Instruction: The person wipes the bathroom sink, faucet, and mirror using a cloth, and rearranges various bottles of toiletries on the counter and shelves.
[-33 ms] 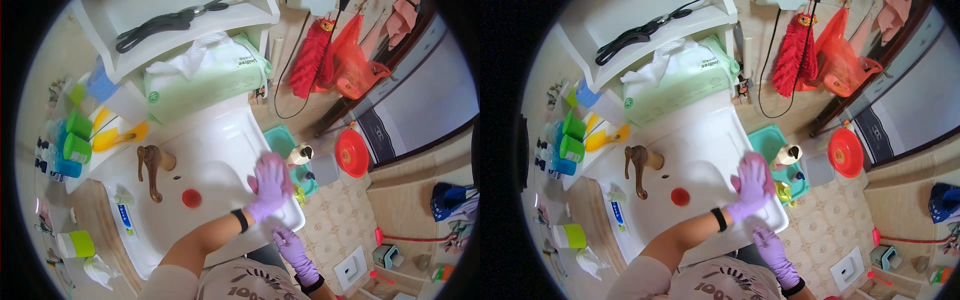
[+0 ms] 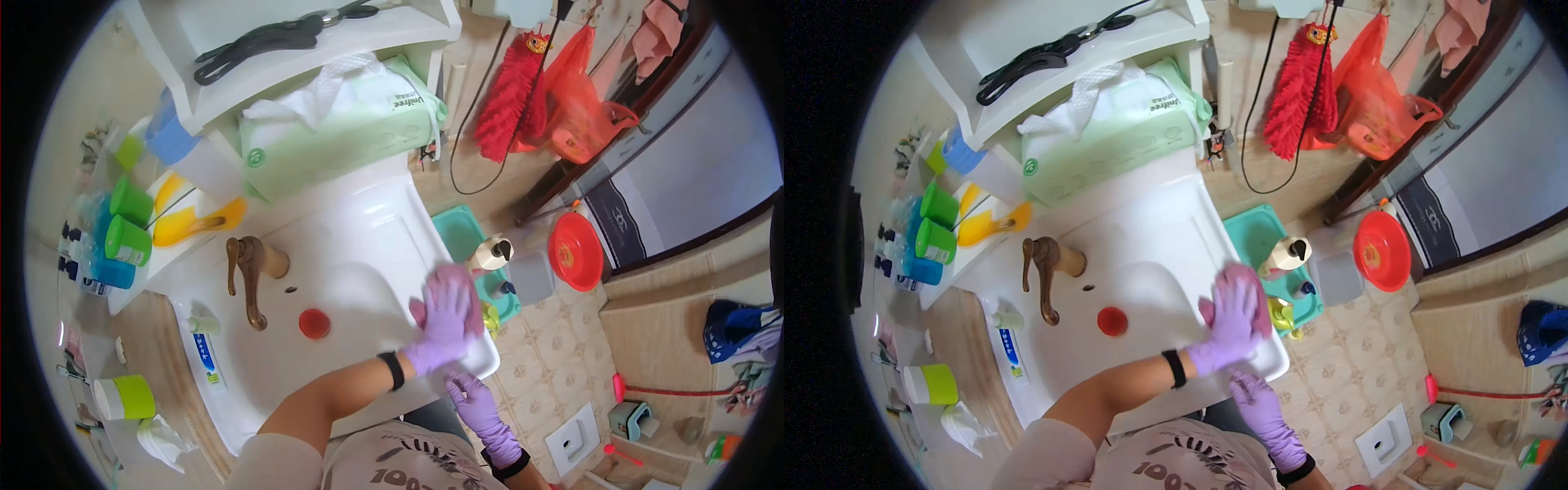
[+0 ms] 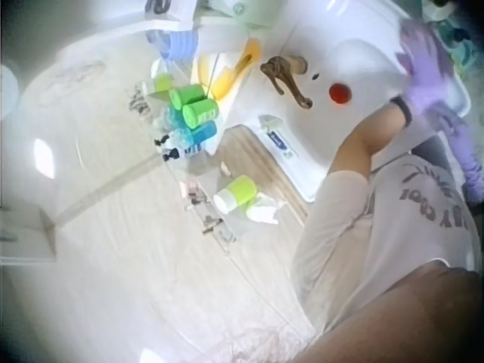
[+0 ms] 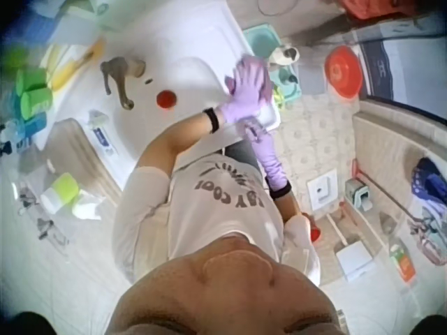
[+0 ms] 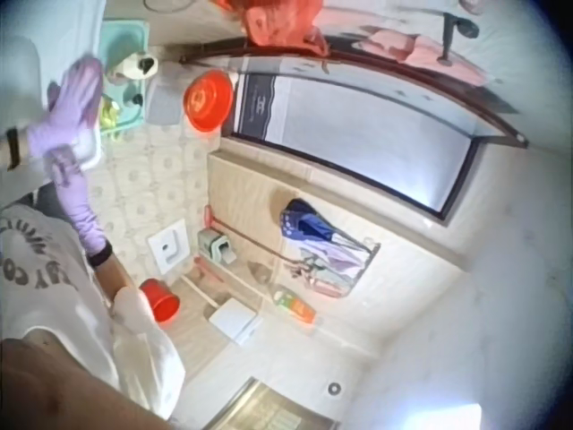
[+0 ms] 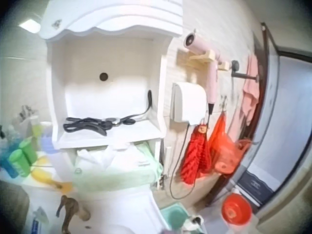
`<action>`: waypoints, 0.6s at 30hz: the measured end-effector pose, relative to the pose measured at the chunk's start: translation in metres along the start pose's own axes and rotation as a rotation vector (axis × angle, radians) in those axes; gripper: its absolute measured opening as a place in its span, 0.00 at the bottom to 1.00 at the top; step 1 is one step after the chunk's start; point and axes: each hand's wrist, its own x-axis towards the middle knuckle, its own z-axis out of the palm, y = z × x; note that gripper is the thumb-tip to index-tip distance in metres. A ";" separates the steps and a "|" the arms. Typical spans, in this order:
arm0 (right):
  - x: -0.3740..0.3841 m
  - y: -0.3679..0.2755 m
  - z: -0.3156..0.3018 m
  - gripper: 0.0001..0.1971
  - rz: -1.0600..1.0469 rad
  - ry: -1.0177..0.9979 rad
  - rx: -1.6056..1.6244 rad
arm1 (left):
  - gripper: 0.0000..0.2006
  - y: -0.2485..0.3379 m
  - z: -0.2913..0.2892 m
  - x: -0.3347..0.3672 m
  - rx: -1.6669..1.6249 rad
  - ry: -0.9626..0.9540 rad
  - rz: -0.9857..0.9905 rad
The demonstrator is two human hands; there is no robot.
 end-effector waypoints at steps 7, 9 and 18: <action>-0.017 0.003 -0.006 0.10 0.032 0.013 0.007 | 0.40 -0.039 -0.059 -0.016 0.154 -0.206 0.139; -0.019 0.010 -0.006 0.10 0.034 0.049 0.026 | 0.38 -0.090 -0.046 0.005 0.221 0.072 0.037; -0.031 0.021 -0.012 0.10 0.095 0.088 0.018 | 0.32 -0.047 -0.045 -0.004 0.204 0.028 0.007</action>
